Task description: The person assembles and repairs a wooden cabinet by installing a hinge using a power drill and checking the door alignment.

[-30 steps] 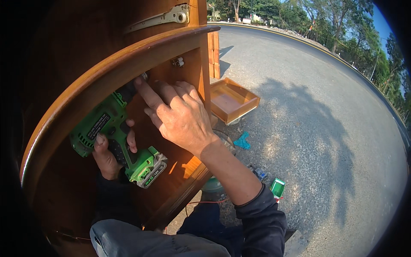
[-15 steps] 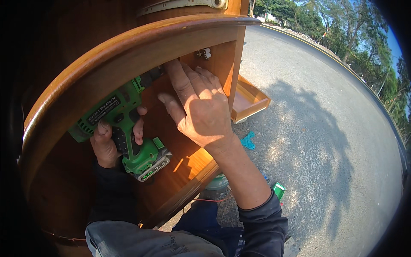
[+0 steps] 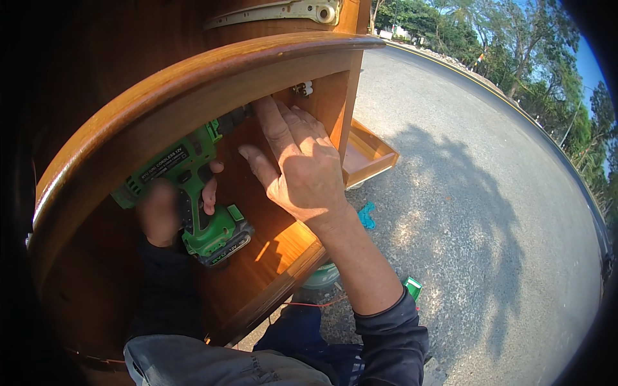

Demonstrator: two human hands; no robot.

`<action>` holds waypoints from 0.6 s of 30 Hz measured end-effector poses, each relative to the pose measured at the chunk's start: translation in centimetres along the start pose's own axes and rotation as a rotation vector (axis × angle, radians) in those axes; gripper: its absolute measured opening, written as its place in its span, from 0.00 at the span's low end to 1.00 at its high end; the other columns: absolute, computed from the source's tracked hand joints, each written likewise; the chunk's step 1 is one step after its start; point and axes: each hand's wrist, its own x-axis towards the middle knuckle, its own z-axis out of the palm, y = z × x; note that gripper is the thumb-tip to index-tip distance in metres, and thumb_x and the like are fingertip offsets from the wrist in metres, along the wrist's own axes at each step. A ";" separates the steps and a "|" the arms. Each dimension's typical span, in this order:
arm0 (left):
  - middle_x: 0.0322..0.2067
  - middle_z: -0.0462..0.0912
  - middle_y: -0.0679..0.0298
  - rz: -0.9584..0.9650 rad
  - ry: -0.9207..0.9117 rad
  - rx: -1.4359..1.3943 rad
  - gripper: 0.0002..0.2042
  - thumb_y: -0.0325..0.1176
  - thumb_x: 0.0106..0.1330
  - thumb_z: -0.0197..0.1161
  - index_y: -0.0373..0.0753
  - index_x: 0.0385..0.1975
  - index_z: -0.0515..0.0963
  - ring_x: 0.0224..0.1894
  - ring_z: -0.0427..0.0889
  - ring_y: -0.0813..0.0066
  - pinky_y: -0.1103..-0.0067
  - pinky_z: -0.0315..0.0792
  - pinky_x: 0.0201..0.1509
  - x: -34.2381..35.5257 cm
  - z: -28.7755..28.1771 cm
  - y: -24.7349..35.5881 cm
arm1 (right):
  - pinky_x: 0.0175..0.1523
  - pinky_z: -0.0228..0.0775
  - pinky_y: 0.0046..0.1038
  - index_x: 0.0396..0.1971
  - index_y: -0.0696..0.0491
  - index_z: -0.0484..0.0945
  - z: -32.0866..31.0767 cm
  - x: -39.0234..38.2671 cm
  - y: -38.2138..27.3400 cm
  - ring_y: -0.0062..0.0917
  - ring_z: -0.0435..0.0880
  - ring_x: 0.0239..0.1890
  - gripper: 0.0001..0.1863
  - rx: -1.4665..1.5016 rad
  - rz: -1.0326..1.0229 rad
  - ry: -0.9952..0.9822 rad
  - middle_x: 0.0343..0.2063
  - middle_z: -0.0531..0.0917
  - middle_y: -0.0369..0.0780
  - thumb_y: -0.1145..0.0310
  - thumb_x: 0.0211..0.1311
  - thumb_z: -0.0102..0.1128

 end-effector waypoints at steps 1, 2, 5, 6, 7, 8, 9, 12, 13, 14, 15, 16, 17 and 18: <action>0.46 0.80 0.40 -0.002 -0.011 0.008 0.40 0.58 0.62 0.68 0.26 0.60 0.68 0.27 0.80 0.68 0.79 0.76 0.27 0.1 -0.2 -0.1 | 0.58 0.75 0.41 0.62 0.57 0.73 0.0 0.0 0.0 0.45 0.83 0.49 0.36 -0.005 0.000 0.000 0.48 0.83 0.49 0.65 0.51 0.75; 0.46 0.80 0.40 0.001 -0.015 0.005 0.40 0.58 0.62 0.68 0.26 0.60 0.68 0.27 0.80 0.68 0.79 0.76 0.27 0.1 -0.4 -0.1 | 0.58 0.75 0.41 0.62 0.57 0.73 -0.1 0.1 0.0 0.45 0.83 0.49 0.36 -0.010 -0.002 0.002 0.48 0.83 0.49 0.65 0.51 0.75; 0.49 0.80 0.51 -0.067 -0.065 -0.064 0.37 0.50 0.58 0.69 0.26 0.60 0.70 0.32 0.78 0.74 0.79 0.75 0.34 0.3 -1.2 -0.3 | 0.57 0.75 0.40 0.62 0.58 0.73 -0.3 0.1 0.0 0.45 0.83 0.49 0.35 -0.009 -0.003 0.013 0.48 0.83 0.49 0.67 0.52 0.74; 0.49 0.80 0.51 -0.059 -0.101 -0.024 0.37 0.50 0.59 0.69 0.26 0.60 0.70 0.32 0.78 0.73 0.79 0.75 0.34 0.5 -1.8 -0.4 | 0.56 0.75 0.40 0.62 0.58 0.73 -0.2 0.1 -0.1 0.44 0.83 0.48 0.35 -0.010 -0.003 0.012 0.48 0.83 0.49 0.68 0.52 0.73; 0.48 0.80 0.51 -0.051 -0.136 0.017 0.37 0.51 0.59 0.69 0.26 0.60 0.70 0.33 0.78 0.73 0.79 0.74 0.33 0.8 -2.2 -0.5 | 0.54 0.76 0.39 0.62 0.58 0.73 -0.2 0.1 -0.1 0.43 0.84 0.47 0.35 -0.012 -0.002 0.011 0.47 0.83 0.49 0.69 0.52 0.72; 0.48 0.80 0.51 -0.047 -0.138 0.015 0.37 0.51 0.59 0.69 0.26 0.60 0.70 0.33 0.78 0.73 0.79 0.74 0.33 1.1 -2.5 -0.6 | 0.54 0.76 0.39 0.62 0.58 0.73 -0.5 0.1 -0.2 0.43 0.84 0.47 0.35 -0.015 -0.005 0.011 0.47 0.83 0.49 0.69 0.52 0.72; 0.48 0.80 0.51 -0.017 -0.161 -0.030 0.37 0.51 0.60 0.69 0.27 0.60 0.70 0.33 0.78 0.73 0.79 0.74 0.33 1.3 -2.7 -0.7 | 0.53 0.76 0.38 0.61 0.57 0.74 -1.0 -0.1 -0.5 0.41 0.84 0.46 0.34 -0.047 -0.039 -0.012 0.46 0.83 0.48 0.71 0.52 0.72; 0.47 0.80 0.50 0.023 -0.200 -0.107 0.35 0.50 0.62 0.68 0.29 0.61 0.69 0.32 0.77 0.73 0.79 0.74 0.32 1.9 -3.6 -0.6 | 0.50 0.75 0.36 0.58 0.57 0.76 -2.5 -2.2 -0.1 0.37 0.84 0.45 0.31 -0.120 -0.097 0.068 0.45 0.83 0.46 0.74 0.51 0.70; 0.47 0.81 0.50 0.024 -0.221 -0.139 0.34 0.49 0.63 0.68 0.30 0.62 0.69 0.32 0.77 0.73 0.79 0.74 0.31 2.0 -3.9 -0.8 | 0.48 0.75 0.35 0.56 0.57 0.78 -2.9 -2.8 0.6 0.36 0.83 0.45 0.29 -0.162 -0.112 0.174 0.44 0.83 0.46 0.75 0.50 0.70; 0.47 0.81 0.50 0.034 -0.212 -0.140 0.34 0.49 0.63 0.68 0.30 0.62 0.69 0.32 0.77 0.73 0.79 0.74 0.31 2.0 -3.8 -0.8 | 0.48 0.75 0.35 0.56 0.57 0.78 -3.3 -2.8 1.2 0.36 0.83 0.45 0.29 -0.157 -0.124 0.171 0.44 0.83 0.46 0.75 0.50 0.70; 0.43 0.80 0.48 -0.020 -0.155 -0.184 0.36 0.52 0.63 0.68 0.27 0.60 0.69 0.29 0.78 0.71 0.80 0.74 0.27 2.2 -3.2 -0.7 | 0.48 0.75 0.34 0.54 0.56 0.79 -4.0 -2.8 1.7 0.36 0.83 0.46 0.26 -0.264 -0.127 0.206 0.46 0.82 0.47 0.74 0.51 0.70; 0.40 0.79 0.46 -0.075 -0.099 -0.228 0.38 0.55 0.64 0.67 0.25 0.59 0.68 0.27 0.78 0.70 0.81 0.74 0.23 2.3 -2.7 -0.7 | 0.48 0.75 0.33 0.52 0.55 0.81 -4.4 -2.7 1.9 0.37 0.82 0.48 0.24 -0.370 -0.130 0.242 0.49 0.81 0.48 0.74 0.52 0.69; 0.40 0.79 0.46 -0.070 -0.098 -0.236 0.38 0.55 0.64 0.67 0.25 0.59 0.68 0.27 0.78 0.70 0.81 0.74 0.23 2.3 -2.4 -0.8 | 0.48 0.75 0.33 0.52 0.55 0.81 -4.3 -2.3 2.2 0.37 0.82 0.48 0.24 -0.375 -0.137 0.238 0.49 0.81 0.48 0.74 0.52 0.69; 0.39 0.79 0.47 -0.018 -0.111 -0.169 0.38 0.55 0.64 0.67 0.25 0.59 0.68 0.26 0.78 0.70 0.82 0.74 0.23 2.3 -2.1 -0.5 | 0.49 0.75 0.34 0.52 0.54 0.81 -3.9 -1.5 2.4 0.39 0.82 0.49 0.24 -0.314 -0.126 0.275 0.51 0.78 0.50 0.75 0.51 0.70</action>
